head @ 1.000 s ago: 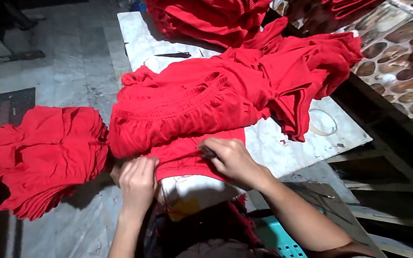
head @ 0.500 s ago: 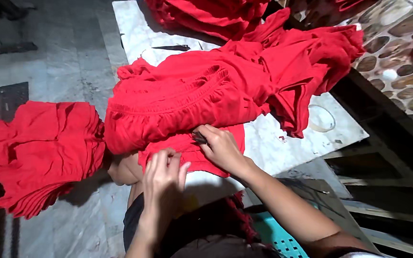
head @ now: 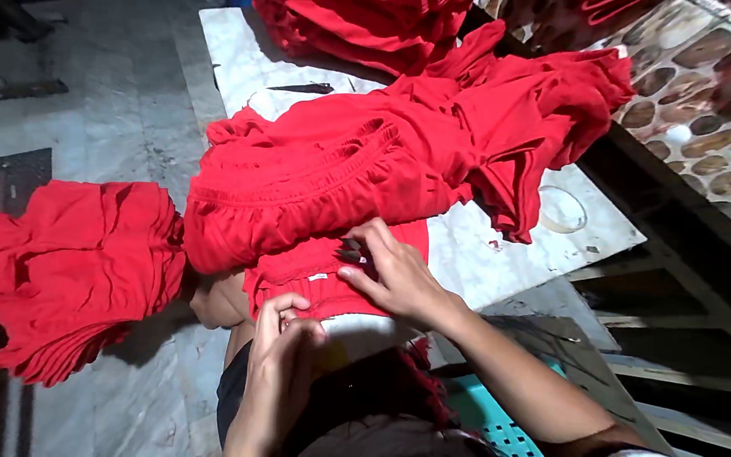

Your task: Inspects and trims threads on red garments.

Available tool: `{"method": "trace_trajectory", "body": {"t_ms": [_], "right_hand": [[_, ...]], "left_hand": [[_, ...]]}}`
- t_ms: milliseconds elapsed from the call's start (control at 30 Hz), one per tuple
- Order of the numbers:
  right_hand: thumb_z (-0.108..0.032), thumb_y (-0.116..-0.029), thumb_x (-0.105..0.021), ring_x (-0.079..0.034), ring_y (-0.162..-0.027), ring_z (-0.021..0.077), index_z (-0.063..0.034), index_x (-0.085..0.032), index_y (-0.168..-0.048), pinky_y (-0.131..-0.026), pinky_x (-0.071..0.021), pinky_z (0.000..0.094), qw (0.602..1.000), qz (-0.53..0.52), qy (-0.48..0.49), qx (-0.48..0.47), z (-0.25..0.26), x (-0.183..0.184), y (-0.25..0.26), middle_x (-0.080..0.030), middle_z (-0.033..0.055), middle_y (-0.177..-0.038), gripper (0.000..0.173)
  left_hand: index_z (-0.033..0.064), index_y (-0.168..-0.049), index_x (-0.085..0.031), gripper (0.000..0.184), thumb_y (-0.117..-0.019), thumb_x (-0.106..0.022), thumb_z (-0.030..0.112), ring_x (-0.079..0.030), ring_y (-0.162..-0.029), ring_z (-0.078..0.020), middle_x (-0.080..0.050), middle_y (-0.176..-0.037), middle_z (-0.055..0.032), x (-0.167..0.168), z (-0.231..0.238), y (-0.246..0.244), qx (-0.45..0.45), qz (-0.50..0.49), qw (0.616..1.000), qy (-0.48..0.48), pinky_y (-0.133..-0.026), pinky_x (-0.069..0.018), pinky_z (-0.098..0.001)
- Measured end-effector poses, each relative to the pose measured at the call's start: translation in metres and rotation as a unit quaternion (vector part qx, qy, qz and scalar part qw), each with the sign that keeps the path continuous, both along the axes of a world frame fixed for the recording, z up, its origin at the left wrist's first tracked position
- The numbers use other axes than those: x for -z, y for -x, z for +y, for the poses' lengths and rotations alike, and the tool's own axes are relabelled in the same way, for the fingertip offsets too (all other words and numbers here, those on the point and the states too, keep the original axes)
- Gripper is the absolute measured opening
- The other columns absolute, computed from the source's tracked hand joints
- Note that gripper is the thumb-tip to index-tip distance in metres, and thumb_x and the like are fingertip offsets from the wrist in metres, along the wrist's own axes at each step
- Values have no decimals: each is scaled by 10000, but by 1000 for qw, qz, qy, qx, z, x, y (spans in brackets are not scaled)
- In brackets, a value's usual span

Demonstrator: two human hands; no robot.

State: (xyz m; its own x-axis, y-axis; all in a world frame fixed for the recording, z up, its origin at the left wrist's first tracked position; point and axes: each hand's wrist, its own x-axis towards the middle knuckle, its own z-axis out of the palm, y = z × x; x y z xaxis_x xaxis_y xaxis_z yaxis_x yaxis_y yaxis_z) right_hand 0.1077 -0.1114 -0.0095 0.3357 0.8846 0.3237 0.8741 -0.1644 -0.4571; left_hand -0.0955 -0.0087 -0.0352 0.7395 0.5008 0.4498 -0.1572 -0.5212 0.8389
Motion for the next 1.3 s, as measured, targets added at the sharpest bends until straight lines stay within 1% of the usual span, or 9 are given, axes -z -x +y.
{"method": "trace_trajectory", "body": {"t_ms": [100, 233, 500, 733, 833, 933, 1100, 1200, 1300], "right_hand": [[-297, -1021, -493, -684, -798, 236, 5, -662, -1071, -675, -545, 370, 997, -53, -40, -34, -17, -3, 16, -690, 139, -934, 350], [-251, -1022, -522, -658, -660, 236, -34, -688, -971, -566, -504, 350, 990, -110, -35, -79, -21, -4, 36, -671, 97, -781, 278], [-146, -1011, -540, -651, -575, 237, -9, -682, -915, -486, -505, 327, 983, -163, -41, -78, 1, 12, 44, -655, 107, -719, 219], [-293, -927, -660, -652, -627, 205, -12, -706, -1012, -501, -509, 336, 998, -16, -49, -38, -7, 4, 32, -685, 113, -857, 298], [-262, -869, -724, -614, -656, 161, -22, -688, -1048, -525, -495, 297, 996, 49, -63, -42, -11, 4, 27, -675, 121, -974, 301], [-144, -829, -706, -623, -626, 194, -3, -713, -1025, -506, -500, 342, 997, 11, -74, -17, -11, 3, 21, -676, 117, -884, 241], [-19, -812, -737, -662, -601, 302, 7, -731, -1005, -478, -518, 455, 998, -56, 21, 8, 5, 1, 17, -663, 154, -848, 195], [-30, -822, -686, -632, -584, 262, 4, -700, -853, -475, -495, 422, 999, -37, -22, -21, 5, 8, 12, -634, 123, -766, 47], [-84, -859, -646, -601, -560, 207, -2, -707, -854, -479, -479, 353, 994, -11, -76, -77, -11, 7, 11, -636, 105, -726, 103]], "left_hand": [[116, -933, -600, 181, -1035, -564, 261, -528, -932, 54, -524, -1088, -20, 4, -5, 1, -37, -25, 999, -16, -827, -454, -66], [113, -928, -609, 186, -1033, -578, 262, -507, -937, 52, -504, -1066, -14, 7, -9, -5, -62, -53, 996, -41, -844, -425, -61], [144, -896, -617, 217, -1031, -563, 305, -498, -940, -8, -492, -1025, -34, 14, -14, -2, -111, 1, 988, -103, -852, -409, -96], [88, -830, -700, 472, -936, -619, 542, -557, -856, -213, -581, -905, -128, 2, -14, 5, -254, 106, 934, -226, -753, -434, -279], [68, -819, -725, 360, -885, -678, 419, -600, -821, -265, -622, -891, -143, 1, -17, -3, -276, 140, 919, -243, -717, -468, -343], [72, -755, -714, 254, -912, -639, 257, -611, -816, -256, -642, -870, -129, 2, -20, -9, -275, 131, 922, -241, -709, -473, -342], [73, -740, -685, 262, -919, -610, 249, -613, -847, -289, -625, -874, -118, -3, -23, 0, -232, 172, 929, -231, -740, -472, -396], [98, -750, -709, 207, -890, -634, 230, -641, -855, -270, -657, -881, -93, -12, -30, 20, -143, 168, 960, -173, -734, -500, -406], [113, -762, -685, 352, -984, -597, 372, -621, -993, -180, -673, -985, -62, -26, -32, 40, -5, 174, 983, -61, -861, -483, -339]]}}
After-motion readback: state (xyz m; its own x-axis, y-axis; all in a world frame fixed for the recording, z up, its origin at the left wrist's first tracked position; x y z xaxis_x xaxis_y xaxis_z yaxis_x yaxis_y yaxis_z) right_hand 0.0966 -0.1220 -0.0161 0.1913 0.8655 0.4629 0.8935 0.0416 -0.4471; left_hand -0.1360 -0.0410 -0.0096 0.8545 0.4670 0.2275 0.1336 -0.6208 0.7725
